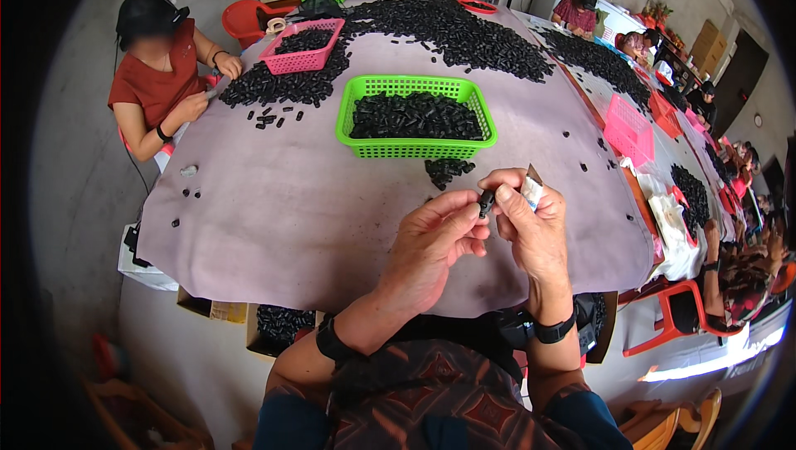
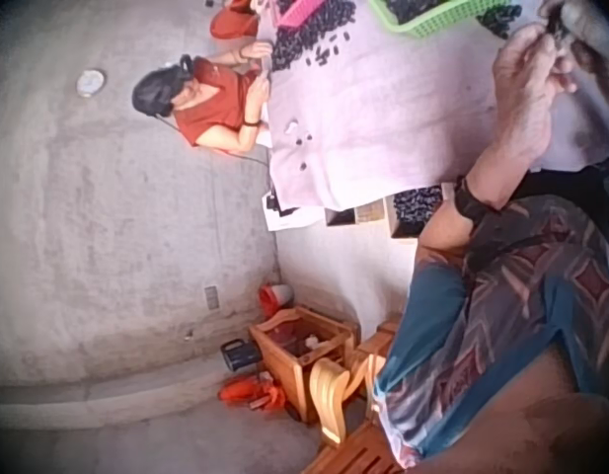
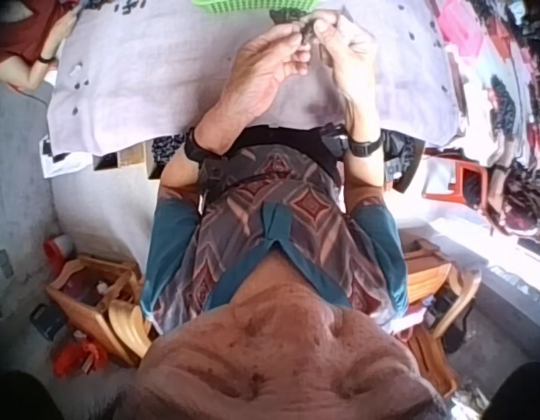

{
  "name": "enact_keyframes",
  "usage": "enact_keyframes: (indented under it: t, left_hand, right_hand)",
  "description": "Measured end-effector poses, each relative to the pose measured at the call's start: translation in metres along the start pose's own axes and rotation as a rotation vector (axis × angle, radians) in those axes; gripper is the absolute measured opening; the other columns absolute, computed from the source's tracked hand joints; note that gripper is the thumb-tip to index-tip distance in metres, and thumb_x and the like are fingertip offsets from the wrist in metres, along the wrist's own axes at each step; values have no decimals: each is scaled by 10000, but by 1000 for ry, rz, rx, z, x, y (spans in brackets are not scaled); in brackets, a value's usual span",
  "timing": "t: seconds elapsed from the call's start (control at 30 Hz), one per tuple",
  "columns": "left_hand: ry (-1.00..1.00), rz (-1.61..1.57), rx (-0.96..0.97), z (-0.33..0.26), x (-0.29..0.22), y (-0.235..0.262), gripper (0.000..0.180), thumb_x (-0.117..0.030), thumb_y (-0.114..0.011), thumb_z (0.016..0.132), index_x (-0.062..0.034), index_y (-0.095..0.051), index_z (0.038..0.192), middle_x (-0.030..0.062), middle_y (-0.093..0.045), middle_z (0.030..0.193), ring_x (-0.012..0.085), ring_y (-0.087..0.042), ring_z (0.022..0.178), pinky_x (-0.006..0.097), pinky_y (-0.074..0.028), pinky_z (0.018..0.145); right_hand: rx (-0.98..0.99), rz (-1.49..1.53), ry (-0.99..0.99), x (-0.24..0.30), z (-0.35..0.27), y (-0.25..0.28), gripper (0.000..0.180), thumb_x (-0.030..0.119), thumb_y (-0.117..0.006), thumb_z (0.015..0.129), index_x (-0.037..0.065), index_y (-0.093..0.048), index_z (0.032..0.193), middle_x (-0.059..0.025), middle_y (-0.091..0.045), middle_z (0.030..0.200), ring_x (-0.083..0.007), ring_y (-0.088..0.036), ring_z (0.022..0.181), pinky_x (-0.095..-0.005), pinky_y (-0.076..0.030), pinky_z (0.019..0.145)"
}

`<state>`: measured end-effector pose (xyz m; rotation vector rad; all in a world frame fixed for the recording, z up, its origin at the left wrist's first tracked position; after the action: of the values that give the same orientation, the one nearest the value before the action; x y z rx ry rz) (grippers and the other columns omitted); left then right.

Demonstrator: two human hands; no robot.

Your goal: Sorting and inspecting small black shoe components at a workstation with other workers.

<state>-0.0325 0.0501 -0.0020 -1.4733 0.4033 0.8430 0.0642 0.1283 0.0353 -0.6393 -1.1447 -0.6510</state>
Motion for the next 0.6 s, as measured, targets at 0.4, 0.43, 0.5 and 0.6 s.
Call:
enact_keyframes:
  t: [0.4,0.43,0.5,0.6]
  left_hand:
    - [-28,-79,52,-2,-2,-3,183,-111,-482,902,-35,-555,1052,33,-576,850,112,-539,783,283,-456,664]
    - [-27,-79,52,-2,-2,-3,183,-111,-482,902,-35,-555,1052,33,-576,850,112,-539,783,283,-456,664]
    - [-12,-84,54,-3,-2,-4,175,-109,-487,900,-31,-559,1039,37,-576,849,115,-537,775,285,-454,657]
    - [-8,-83,49,-2,-1,-5,167,-112,-491,898,-32,-565,1025,42,-576,848,123,-539,776,289,-454,654]
  right_hand:
    - [105,9,44,5,-1,-7,150,-2,-616,796,-44,-575,934,-25,-564,720,-94,-561,635,-223,-479,550]
    - [88,19,45,5,-1,-6,129,11,-609,805,-40,-581,920,-29,-573,731,-90,-557,632,-217,-472,546]
    - [71,30,45,4,-1,-5,111,25,-602,815,-35,-586,907,-32,-582,741,-86,-553,630,-211,-464,542]
    - [37,-45,96,5,-2,-3,104,58,-580,836,-27,-601,892,-34,-591,742,-64,-514,590,-189,-413,495]
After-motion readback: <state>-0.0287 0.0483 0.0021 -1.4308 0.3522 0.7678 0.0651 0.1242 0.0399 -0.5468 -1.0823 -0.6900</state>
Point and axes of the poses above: each hand's wrist, its own z-axis towards the middle knuckle, its own y-axis out of the back of the hand, x = y × z, the point moved 4 cm from there along z, towards the middle knuckle
